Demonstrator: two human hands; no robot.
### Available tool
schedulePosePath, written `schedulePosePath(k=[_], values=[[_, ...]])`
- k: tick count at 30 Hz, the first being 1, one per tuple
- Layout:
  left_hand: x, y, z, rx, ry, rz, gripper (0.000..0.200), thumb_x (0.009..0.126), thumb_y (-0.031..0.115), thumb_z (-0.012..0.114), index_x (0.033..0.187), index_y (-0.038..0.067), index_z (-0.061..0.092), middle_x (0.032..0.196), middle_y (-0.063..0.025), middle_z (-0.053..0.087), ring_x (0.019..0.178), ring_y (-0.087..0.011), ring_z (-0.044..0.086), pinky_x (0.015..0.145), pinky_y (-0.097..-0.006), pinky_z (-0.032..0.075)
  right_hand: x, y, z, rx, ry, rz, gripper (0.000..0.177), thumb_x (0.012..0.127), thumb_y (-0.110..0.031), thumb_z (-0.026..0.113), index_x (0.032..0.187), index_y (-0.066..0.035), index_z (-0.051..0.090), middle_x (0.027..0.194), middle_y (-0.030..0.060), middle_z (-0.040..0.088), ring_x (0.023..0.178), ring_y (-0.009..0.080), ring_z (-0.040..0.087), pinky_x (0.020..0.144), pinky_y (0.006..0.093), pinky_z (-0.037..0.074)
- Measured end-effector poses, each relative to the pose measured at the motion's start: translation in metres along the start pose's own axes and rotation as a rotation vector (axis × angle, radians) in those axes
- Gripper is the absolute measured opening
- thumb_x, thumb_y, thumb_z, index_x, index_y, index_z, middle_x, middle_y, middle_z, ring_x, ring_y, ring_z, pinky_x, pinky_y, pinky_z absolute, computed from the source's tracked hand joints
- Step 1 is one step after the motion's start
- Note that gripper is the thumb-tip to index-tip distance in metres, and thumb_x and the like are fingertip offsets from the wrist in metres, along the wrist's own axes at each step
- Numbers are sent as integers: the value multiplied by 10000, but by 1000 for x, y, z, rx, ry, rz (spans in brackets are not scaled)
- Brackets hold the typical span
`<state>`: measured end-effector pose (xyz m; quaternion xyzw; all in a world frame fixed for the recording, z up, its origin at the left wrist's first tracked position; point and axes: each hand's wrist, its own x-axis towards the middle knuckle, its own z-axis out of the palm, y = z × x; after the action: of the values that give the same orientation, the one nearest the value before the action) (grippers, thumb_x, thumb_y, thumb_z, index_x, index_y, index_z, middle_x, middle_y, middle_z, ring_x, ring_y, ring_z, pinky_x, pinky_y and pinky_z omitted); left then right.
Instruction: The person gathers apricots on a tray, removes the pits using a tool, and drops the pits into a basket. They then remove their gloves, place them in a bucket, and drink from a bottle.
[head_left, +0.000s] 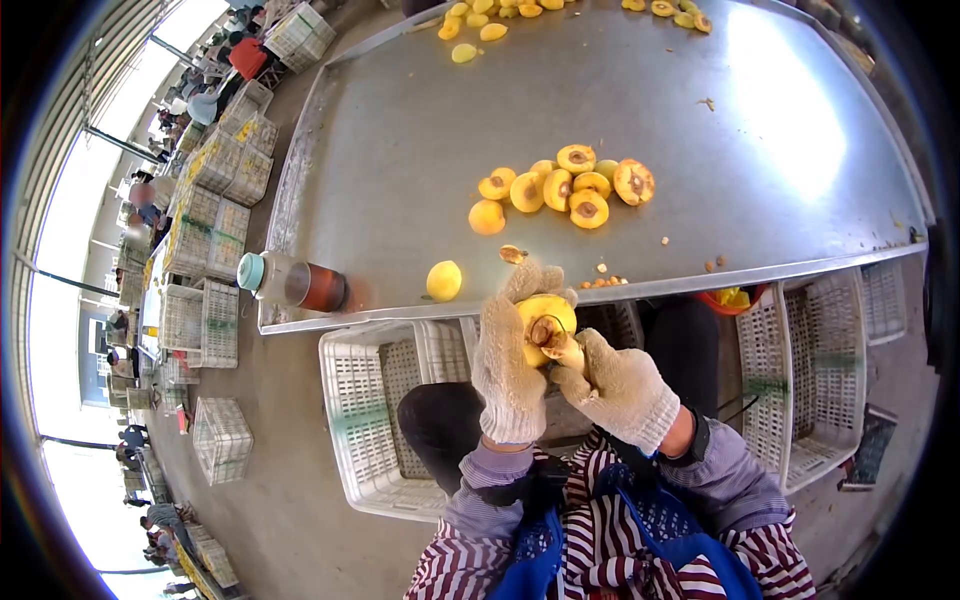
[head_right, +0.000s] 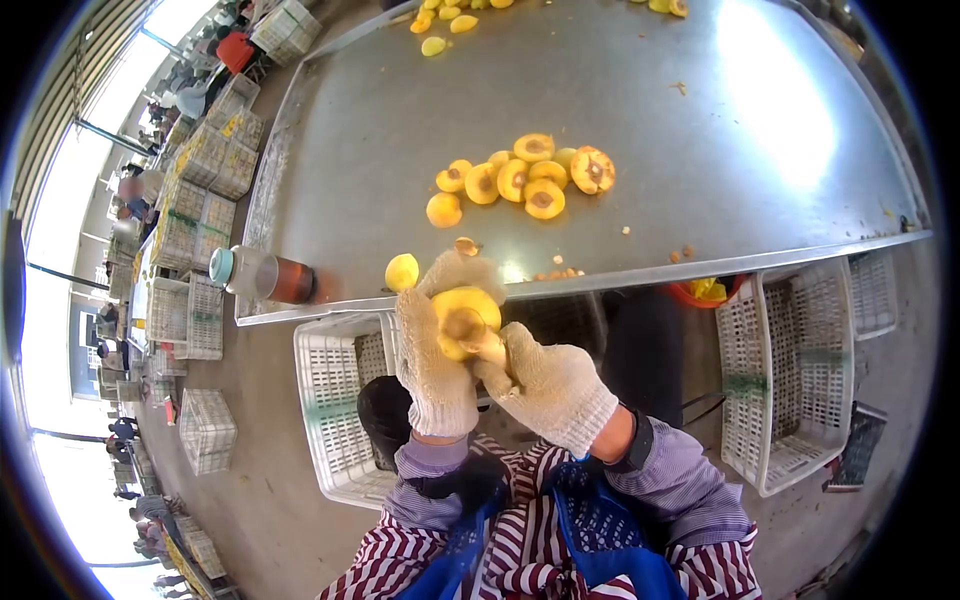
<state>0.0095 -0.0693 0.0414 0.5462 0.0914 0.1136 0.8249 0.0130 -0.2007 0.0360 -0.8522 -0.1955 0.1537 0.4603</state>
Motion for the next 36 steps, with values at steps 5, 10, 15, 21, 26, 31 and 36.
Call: schedulePosePath(k=[5,10,15,21,26,31,36], values=[[12,4,-20,-155,-155,-246,560,1013,381,492,1409,-6,403,1340,-185,521,1158,-282,574,958,-400,509,-3,-4,0,332,-112,98,351,941,-360,565,1081,-42,516,613,120,597,549,260,624,501,368,476],[0,-4,-24,-33,-82,-176,509,967,260,605,1407,69,435,1269,-143,568,1077,-259,612,932,-371,524,-2,-7,-17,683,-167,318,336,953,-311,579,1174,-61,541,615,-2,569,522,69,546,454,251,421],[-6,-6,-46,-115,-47,-366,490,901,171,686,1337,92,477,1257,-145,574,1012,-259,636,787,-345,579,-6,-10,-18,697,-110,322,312,952,-293,591,1176,-79,551,626,-26,556,484,42,488,445,214,388],[0,-11,-40,-386,-71,-183,539,883,272,711,1317,47,484,1304,-185,544,1145,-329,583,915,-411,531,-12,-16,-4,502,-183,335,301,941,-325,601,1107,-79,554,644,37,597,513,108,552,501,273,443],[-2,-8,-33,-440,13,-149,586,906,358,671,1341,31,455,1297,-167,532,1191,-339,553,903,-420,534,-8,-11,6,318,-146,273,346,934,-347,589,1142,-74,548,698,142,632,615,288,653,586,365,507],[-7,0,-20,-368,83,-169,538,950,398,591,1302,9,469,1329,-124,503,1205,-377,541,841,-413,565,-7,-7,12,232,-51,158,290,928,-311,611,1061,-63,543,677,69,620,554,158,624,530,308,496],[-10,3,-7,-68,116,-55,502,1007,399,473,1329,14,463,1350,-123,493,1222,-325,533,893,-389,541,-7,-9,18,123,-9,91,416,927,-335,595,1221,-53,512,771,150,650,665,280,659,615,374,525]])
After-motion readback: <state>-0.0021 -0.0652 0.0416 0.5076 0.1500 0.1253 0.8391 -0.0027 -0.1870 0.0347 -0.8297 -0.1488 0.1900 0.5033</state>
